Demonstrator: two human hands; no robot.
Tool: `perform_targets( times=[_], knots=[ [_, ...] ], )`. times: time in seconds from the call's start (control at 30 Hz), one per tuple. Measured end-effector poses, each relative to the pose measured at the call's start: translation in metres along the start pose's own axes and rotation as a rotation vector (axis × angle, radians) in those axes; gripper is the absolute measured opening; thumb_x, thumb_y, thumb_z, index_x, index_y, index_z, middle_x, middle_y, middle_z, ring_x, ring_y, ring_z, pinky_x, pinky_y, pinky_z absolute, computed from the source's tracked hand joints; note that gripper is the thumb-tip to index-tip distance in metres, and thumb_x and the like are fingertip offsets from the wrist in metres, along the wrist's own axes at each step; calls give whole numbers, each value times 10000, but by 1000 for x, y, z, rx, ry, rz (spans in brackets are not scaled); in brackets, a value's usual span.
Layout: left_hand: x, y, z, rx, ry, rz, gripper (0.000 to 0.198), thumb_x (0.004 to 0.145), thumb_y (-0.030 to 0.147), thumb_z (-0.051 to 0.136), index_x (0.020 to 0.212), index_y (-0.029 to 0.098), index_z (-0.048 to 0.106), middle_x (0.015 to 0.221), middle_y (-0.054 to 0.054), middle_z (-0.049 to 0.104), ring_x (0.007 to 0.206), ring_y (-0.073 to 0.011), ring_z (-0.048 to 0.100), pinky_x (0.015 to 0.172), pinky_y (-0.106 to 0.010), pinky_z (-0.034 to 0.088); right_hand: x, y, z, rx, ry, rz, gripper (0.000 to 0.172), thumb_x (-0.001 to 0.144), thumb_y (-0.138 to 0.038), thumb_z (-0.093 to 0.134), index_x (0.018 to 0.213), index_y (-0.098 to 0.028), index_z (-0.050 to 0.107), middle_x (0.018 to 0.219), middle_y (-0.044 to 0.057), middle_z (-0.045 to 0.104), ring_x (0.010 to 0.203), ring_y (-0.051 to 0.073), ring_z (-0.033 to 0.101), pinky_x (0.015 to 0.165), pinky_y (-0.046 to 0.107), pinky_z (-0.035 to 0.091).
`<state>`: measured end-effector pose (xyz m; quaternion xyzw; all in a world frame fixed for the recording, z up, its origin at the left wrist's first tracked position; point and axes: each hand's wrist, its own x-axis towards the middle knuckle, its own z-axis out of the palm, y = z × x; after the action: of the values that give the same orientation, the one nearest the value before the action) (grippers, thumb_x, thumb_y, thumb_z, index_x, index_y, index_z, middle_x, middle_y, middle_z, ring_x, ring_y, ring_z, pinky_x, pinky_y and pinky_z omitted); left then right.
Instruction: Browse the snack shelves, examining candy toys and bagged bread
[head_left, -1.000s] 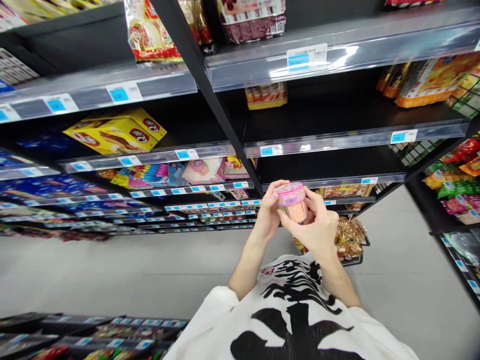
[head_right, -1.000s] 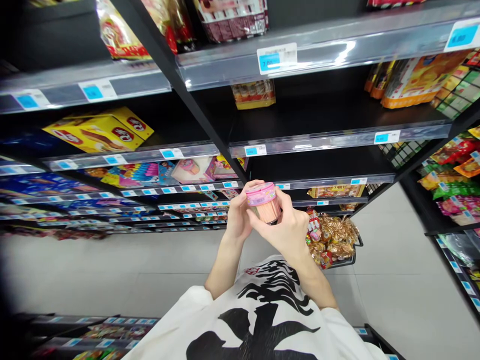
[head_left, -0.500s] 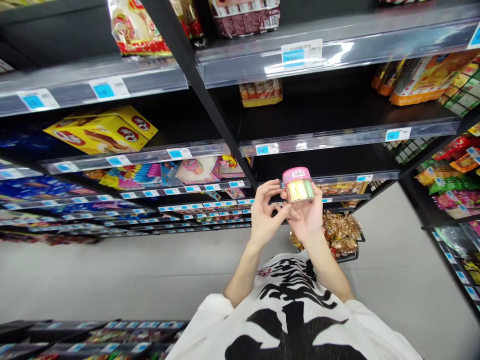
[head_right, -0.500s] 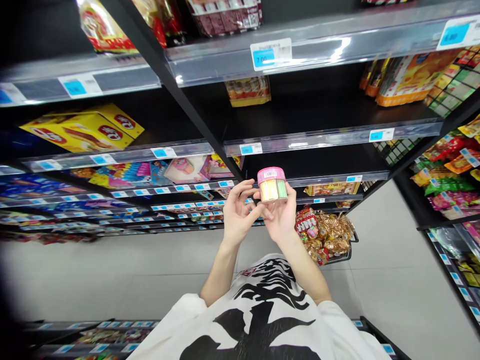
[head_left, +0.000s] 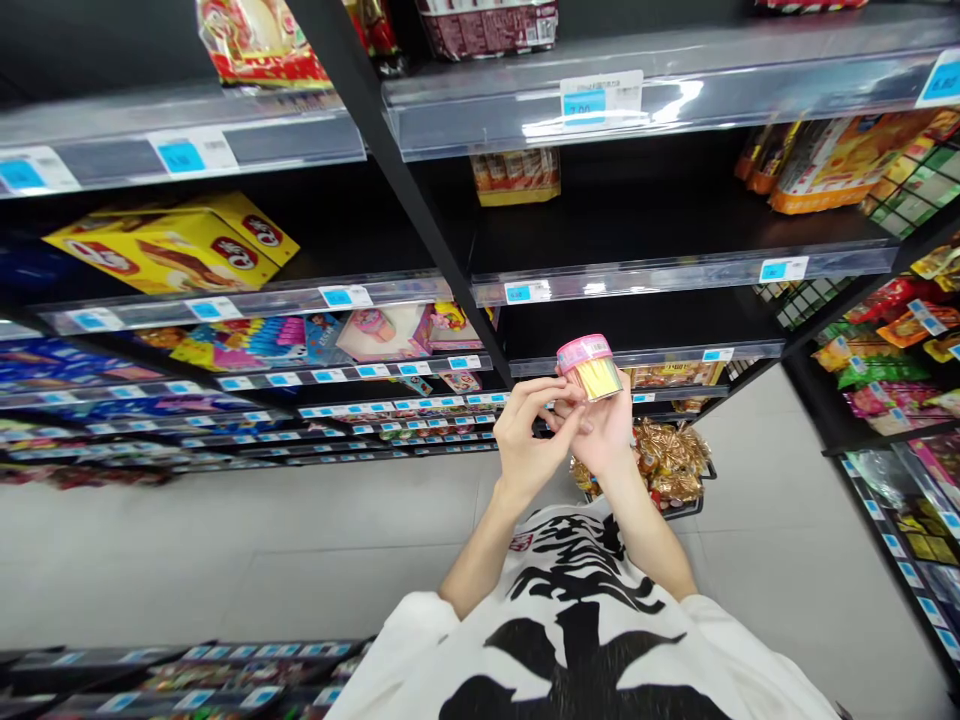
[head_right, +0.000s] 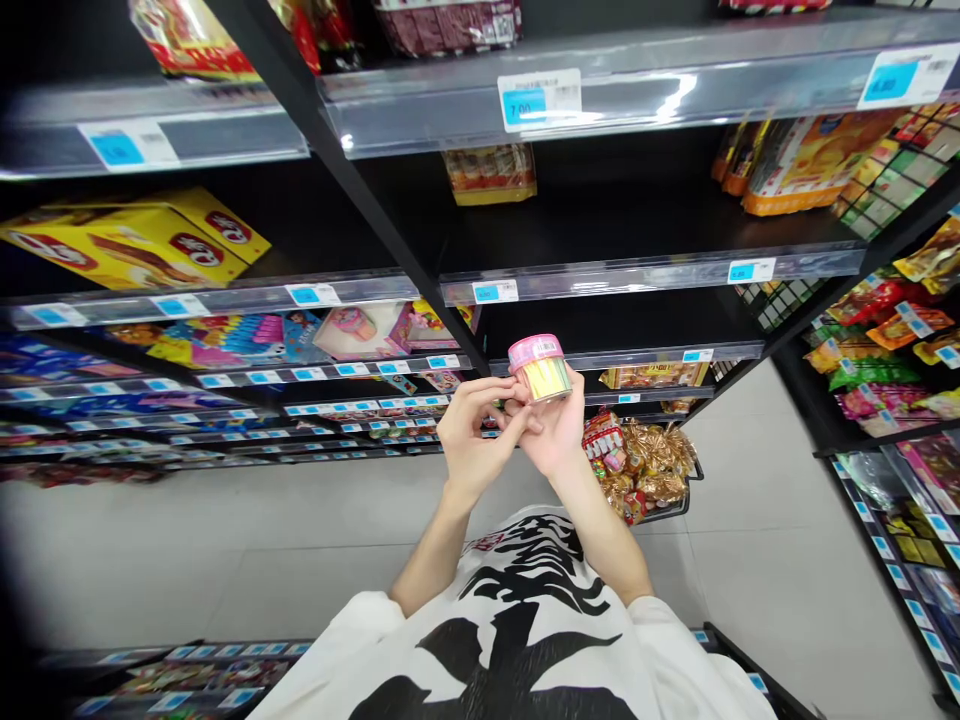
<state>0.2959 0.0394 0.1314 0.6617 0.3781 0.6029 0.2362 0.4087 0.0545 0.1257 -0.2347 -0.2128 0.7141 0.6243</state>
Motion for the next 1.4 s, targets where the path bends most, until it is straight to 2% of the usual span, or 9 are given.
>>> perform_targets(
  times=[0.1, 0.27, 0.43, 0.57, 0.7, 0.83, 1.03, 1.2, 1.4],
  knots=[
    [1, 1, -1, -3, -35, -16, 350, 834, 229, 816, 1166, 271, 715, 1326, -102, 657, 1070, -269, 687, 629, -302, 565, -2, -2, 5, -22, 24, 0, 618, 923, -737, 372, 879, -188, 653, 655, -18, 553, 426, 95, 259, 463, 280, 462],
    [3, -3, -2, 58, -83, -35, 683, 734, 311, 910, 1350, 289, 615, 1507, -132, 530, 1191, -316, 626, 702, -339, 598, -3, 2, 12, -158, 120, -106, 573, 937, -716, 354, 936, -207, 617, 724, 38, 638, 571, 182, 577, 538, 315, 529],
    [-2, -14, 1, 224, 56, 136, 489, 767, 242, 878, 1210, 296, 679, 1290, -101, 599, 1178, -304, 610, 858, -418, 586, 1, 15, 5, -284, 234, -256, 366, 911, -610, 566, 990, -260, 496, 810, -23, 614, 625, 146, 605, 544, 253, 512],
    [-7, -23, 8, 286, 70, 250, 375, 790, 146, 805, 1115, 302, 703, 1218, -86, 616, 1132, -288, 618, 886, -434, 565, -1, 18, 0, -422, 192, -290, 431, 940, -618, 596, 1184, -296, 445, 949, -12, 642, 700, 149, 640, 566, 250, 529],
    [-8, -31, 15, 241, 216, 99, 368, 732, 193, 843, 1043, 259, 659, 1158, -76, 605, 1112, -277, 615, 901, -436, 567, -5, 12, -4, -589, 93, -292, 559, 991, -705, 439, 1375, -302, 383, 1133, 56, 664, 814, 177, 699, 649, 293, 591],
    [-4, -36, 15, -51, 329, -132, 439, 737, 309, 880, 1054, 251, 583, 1167, -55, 548, 1104, -233, 622, 819, -341, 594, -6, 8, -5, -634, 13, -251, 589, 997, -738, 337, 1410, -333, 449, 1200, 56, 640, 788, 161, 705, 547, 254, 581],
    [2, -47, 10, -378, 310, -274, 455, 768, 414, 890, 1051, 255, 570, 1105, -21, 606, 958, -166, 687, 897, -327, 569, -6, 17, -1, -672, 66, -470, 375, 999, -537, 555, 1299, -312, 546, 1230, 57, 563, 963, 174, 678, 650, 261, 634],
    [-1, -49, 0, -484, 210, -343, 548, 753, 482, 885, 1141, 271, 560, 1136, -45, 648, 985, -204, 708, 920, -355, 566, -6, 23, 2, -763, 70, -577, 288, 955, -441, 648, 1188, -291, 574, 1244, 66, 536, 1038, 192, 654, 752, 303, 639],
    [-4, -33, -2, -757, 126, -517, 648, 815, 652, 760, 1312, 310, 525, 1244, -80, 681, 1138, -286, 698, 970, -465, 576, -9, 31, 7, -1044, 149, -792, 372, 826, -340, 796, 1140, -266, 611, 1239, 87, 575, 1009, 219, 643, 773, 352, 617]
  ],
)
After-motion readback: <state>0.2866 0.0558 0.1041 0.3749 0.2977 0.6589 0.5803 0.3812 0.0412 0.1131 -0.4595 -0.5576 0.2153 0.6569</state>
